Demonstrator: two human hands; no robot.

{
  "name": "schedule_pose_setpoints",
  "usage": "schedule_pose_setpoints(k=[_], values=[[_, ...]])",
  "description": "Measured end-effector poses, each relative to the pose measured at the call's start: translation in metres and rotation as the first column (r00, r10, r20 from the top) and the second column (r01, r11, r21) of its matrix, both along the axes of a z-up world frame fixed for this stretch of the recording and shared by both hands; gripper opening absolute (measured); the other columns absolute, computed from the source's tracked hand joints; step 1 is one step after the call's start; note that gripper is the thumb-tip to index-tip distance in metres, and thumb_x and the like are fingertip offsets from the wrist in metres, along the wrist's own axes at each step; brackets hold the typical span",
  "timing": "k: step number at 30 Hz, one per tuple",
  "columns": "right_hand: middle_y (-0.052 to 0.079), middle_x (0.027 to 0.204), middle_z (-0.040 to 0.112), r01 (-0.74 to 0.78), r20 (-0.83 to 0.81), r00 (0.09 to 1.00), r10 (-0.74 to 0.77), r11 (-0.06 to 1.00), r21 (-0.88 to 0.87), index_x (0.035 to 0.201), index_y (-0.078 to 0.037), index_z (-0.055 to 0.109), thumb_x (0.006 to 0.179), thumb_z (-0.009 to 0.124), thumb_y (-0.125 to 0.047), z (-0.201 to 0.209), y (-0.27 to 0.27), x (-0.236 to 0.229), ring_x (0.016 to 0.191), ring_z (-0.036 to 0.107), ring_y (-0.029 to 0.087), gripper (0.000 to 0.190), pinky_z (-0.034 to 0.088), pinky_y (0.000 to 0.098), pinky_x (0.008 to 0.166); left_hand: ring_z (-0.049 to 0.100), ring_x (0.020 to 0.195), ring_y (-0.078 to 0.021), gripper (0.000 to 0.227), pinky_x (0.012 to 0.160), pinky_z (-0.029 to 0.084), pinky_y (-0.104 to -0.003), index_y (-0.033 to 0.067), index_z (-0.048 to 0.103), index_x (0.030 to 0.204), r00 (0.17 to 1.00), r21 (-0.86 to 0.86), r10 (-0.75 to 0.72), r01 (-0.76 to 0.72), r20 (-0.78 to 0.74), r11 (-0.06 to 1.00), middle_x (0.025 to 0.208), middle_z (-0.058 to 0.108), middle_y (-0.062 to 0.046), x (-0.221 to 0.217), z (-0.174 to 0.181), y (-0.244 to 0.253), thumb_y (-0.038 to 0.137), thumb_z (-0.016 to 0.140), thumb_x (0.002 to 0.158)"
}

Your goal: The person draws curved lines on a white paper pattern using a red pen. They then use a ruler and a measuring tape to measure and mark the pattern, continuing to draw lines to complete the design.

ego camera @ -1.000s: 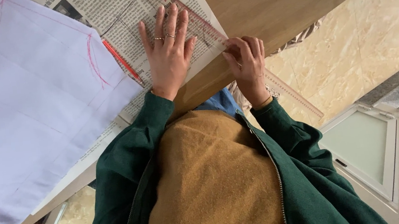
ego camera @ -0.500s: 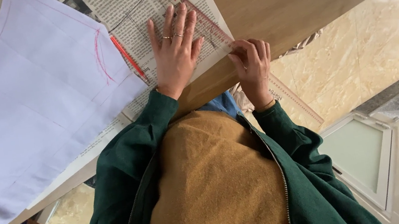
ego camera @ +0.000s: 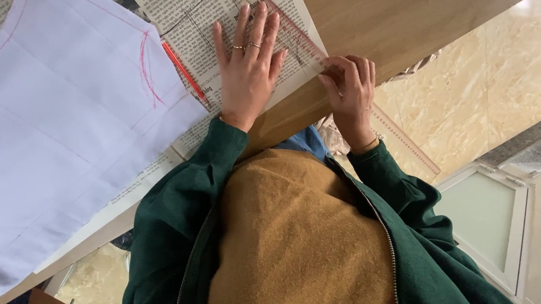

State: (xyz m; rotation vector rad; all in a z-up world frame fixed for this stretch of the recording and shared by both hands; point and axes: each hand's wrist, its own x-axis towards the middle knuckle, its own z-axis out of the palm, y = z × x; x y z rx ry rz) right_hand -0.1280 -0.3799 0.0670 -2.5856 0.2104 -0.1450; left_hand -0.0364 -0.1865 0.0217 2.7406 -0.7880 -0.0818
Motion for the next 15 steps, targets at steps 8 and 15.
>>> schedule_pose_setpoints(k=[8,15], values=[[0.011,0.114,0.057,0.0,-0.028,1.0,0.0,1.0,-0.015,0.122,-0.009,0.066,0.097,0.069,-0.016,0.005,-0.002,-0.003,0.108,0.049,0.029,0.026,0.043,0.0422,0.092,0.028,0.156,-0.0306,0.055,0.124,0.02,-0.068,0.018,0.034,0.166,0.999,-0.007,0.006,-0.006,0.038,1.0,0.168,0.024,-0.005,-0.002,0.002,0.001,0.047,0.058,0.125],[0.001,0.105,0.063,0.132,0.022,0.991,-0.13,0.976,-0.174,0.099,-0.014,0.063,0.09,0.085,-0.023,-0.001,-0.035,-0.047,0.102,0.054,0.024,0.026,0.036,0.0406,0.088,0.025,0.156,-0.0333,0.057,0.123,0.012,-0.068,0.0155,0.034,0.166,1.0,-0.079,-0.009,0.007,-0.025,0.997,0.169,0.025,-0.009,0.004,-0.001,-0.001,0.047,0.053,0.122]])
